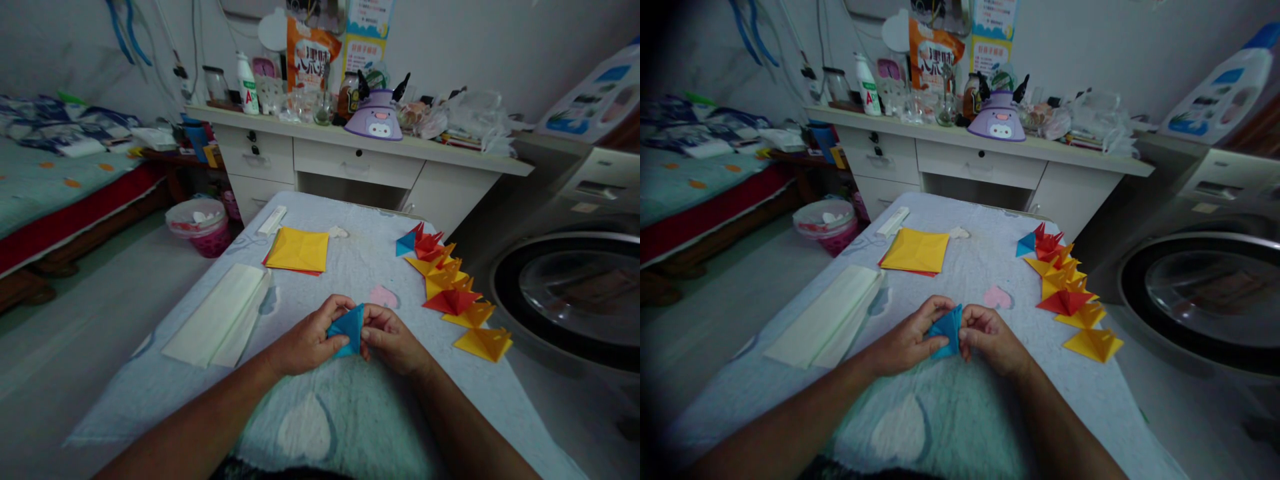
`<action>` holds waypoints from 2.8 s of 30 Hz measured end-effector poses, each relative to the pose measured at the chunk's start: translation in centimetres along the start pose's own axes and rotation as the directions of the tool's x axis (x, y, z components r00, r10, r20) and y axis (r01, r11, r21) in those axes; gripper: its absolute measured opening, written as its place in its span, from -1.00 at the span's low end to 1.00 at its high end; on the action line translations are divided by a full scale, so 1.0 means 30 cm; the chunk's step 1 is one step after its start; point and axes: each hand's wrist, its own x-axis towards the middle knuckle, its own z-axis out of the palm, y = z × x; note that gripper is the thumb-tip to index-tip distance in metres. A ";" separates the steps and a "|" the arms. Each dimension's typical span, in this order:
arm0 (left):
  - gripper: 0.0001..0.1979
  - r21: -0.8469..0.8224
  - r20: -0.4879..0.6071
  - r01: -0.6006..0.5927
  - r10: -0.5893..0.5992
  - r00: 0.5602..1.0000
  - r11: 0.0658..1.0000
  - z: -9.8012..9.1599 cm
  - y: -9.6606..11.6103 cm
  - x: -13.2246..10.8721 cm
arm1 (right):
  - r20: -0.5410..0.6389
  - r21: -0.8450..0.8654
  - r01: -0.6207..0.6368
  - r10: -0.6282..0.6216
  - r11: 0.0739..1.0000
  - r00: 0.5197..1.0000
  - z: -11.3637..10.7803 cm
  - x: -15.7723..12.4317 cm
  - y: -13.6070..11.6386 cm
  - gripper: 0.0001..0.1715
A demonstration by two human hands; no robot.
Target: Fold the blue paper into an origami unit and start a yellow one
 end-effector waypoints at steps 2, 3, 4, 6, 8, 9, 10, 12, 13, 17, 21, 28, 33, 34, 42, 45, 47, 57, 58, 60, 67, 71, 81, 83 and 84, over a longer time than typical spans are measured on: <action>-0.55 -0.015 0.008 0.009 -0.009 1.000 1.000 0.000 0.000 -0.001 | 0.004 0.006 -0.004 0.004 1.000 1.000 0.000 -0.001 0.000 -0.69; -0.53 -0.032 0.020 0.022 -0.021 1.000 0.999 0.000 0.001 0.000 | 0.007 0.009 -0.008 0.008 1.000 1.000 0.000 -0.001 0.001 -0.68; -0.52 -0.050 0.035 0.038 -0.037 0.999 0.998 0.000 0.003 0.000 | 0.010 0.011 -0.014 0.013 1.000 1.000 0.000 -0.002 0.002 -0.67; -0.50 -0.079 0.063 0.066 -0.061 0.996 0.995 -0.002 0.008 0.001 | 0.013 0.012 -0.030 0.030 0.999 0.999 0.001 -0.004 0.004 -0.65; -0.50 -0.098 0.079 0.078 -0.071 0.994 0.992 -0.005 0.011 0.001 | 0.012 0.012 -0.045 0.045 0.999 0.999 0.002 -0.005 0.006 -0.64; -0.49 -0.104 0.086 0.081 -0.072 0.994 0.991 -0.006 0.012 0.001 | 0.013 0.012 -0.051 0.051 0.999 0.999 0.002 -0.005 0.007 -0.63; -0.48 -0.108 0.092 0.084 -0.074 0.993 0.991 -0.007 0.012 0.001 | 0.015 0.011 -0.058 0.058 0.998 0.998 0.002 -0.005 0.008 -0.62; -0.47 -0.108 0.104 0.088 -0.076 0.992 0.990 -0.009 0.011 0.000 | 0.023 0.012 -0.071 0.070 0.997 0.997 0.001 -0.005 0.011 -0.62; -0.47 -0.103 0.111 0.087 -0.076 0.991 0.991 -0.009 0.010 0.000 | 0.027 0.011 -0.077 0.076 0.997 0.997 -0.001 -0.005 0.012 -0.63; -0.47 -0.079 0.122 0.086 -0.076 0.990 0.993 -0.011 0.011 0.000 | 0.023 -0.010 -0.085 0.085 0.996 0.996 -0.006 -0.007 0.017 -0.65; -0.46 -0.053 0.117 0.087 -0.080 0.990 0.995 -0.012 0.015 0.000 | 0.018 -0.044 -0.064 0.065 0.997 0.998 -0.005 -0.009 0.016 -0.67; -0.44 0.023 0.109 0.101 -0.103 0.989 0.995 -0.010 0.011 -0.005 | -0.040 -0.118 -0.038 0.034 0.992 0.999 0.014 -0.009 0.010 -0.75; -0.44 0.049 0.096 0.069 -0.074 0.993 0.996 -0.008 0.019 -0.003 | -0.107 -0.182 -0.029 0.009 0.983 0.994 0.034 -0.008 0.000 -0.83; -0.45 0.056 0.093 0.066 -0.071 0.993 0.996 -0.008 0.022 -0.002 | -0.110 -0.190 -0.025 0.004 0.981 0.994 0.037 -0.008 -0.002 -0.82; -0.45 0.059 0.034 0.045 -0.047 0.998 0.997 -0.001 0.023 -0.002 | -0.148 -0.234 0.005 -0.040 0.972 0.988 0.036 -0.005 -0.002 -0.78; -0.48 0.063 -0.046 0.069 -0.066 0.997 0.996 0.009 0.009 0.003 | -0.172 -0.246 0.029 -0.073 0.969 0.982 0.035 -0.001 0.000 -0.72; -0.47 0.041 -0.100 0.075 -0.070 0.992 0.996 0.016 0.000 0.007 | -0.174 -0.258 0.035 -0.082 0.965 0.981 0.039 0.001 -0.003 -0.68; -0.57 0.109 -0.175 0.042 -0.023 0.984 0.993 0.010 0.000 0.010 | -0.228 -0.333 0.050 -0.132 0.941 0.965 0.045 0.002 -0.019 -0.68; -0.58 0.117 -0.182 0.046 -0.024 0.983 0.992 0.010 -0.001 0.011 | -0.226 -0.330 0.057 -0.137 0.942 0.965 0.044 0.003 -0.018 -0.68; -0.61 0.143 -0.196 0.061 -0.032 0.980 0.988 0.008 0.000 0.012 | -0.223 -0.322 0.068 -0.146 0.944 0.964 0.042 0.003 -0.014 -0.66; -0.81 0.178 -0.165 -0.051 0.080 0.983 0.983 0.001 0.003 0.023 | -0.236 -0.325 0.079 -0.161 0.942 0.958 0.031 0.001 -0.008 -0.70; -0.92 0.164 -0.154 -0.065 0.091 0.984 0.984 -0.002 -0.003 0.025 | -0.221 -0.324 0.074 -0.151 0.943 0.963 0.031 0.002 -0.010 -0.72; -0.93 0.109 -0.164 0.040 -0.022 0.986 0.993 -0.006 0.008 0.019 | -0.136 -0.069 0.094 -0.102 0.993 0.985 0.010 -0.003 -0.017 -0.73; -0.93 0.077 -0.153 0.041 -0.029 0.988 0.996 -0.005 0.004 0.018 | -0.117 -0.048 0.075 -0.080 0.996 0.990 0.011 -0.003 -0.021 -0.73; -0.93 0.059 -0.149 0.040 -0.031 0.988 0.997 -0.005 0.001 0.017 | -0.109 -0.040 0.066 -0.070 0.997 0.992 0.013 -0.003 -0.023 -0.73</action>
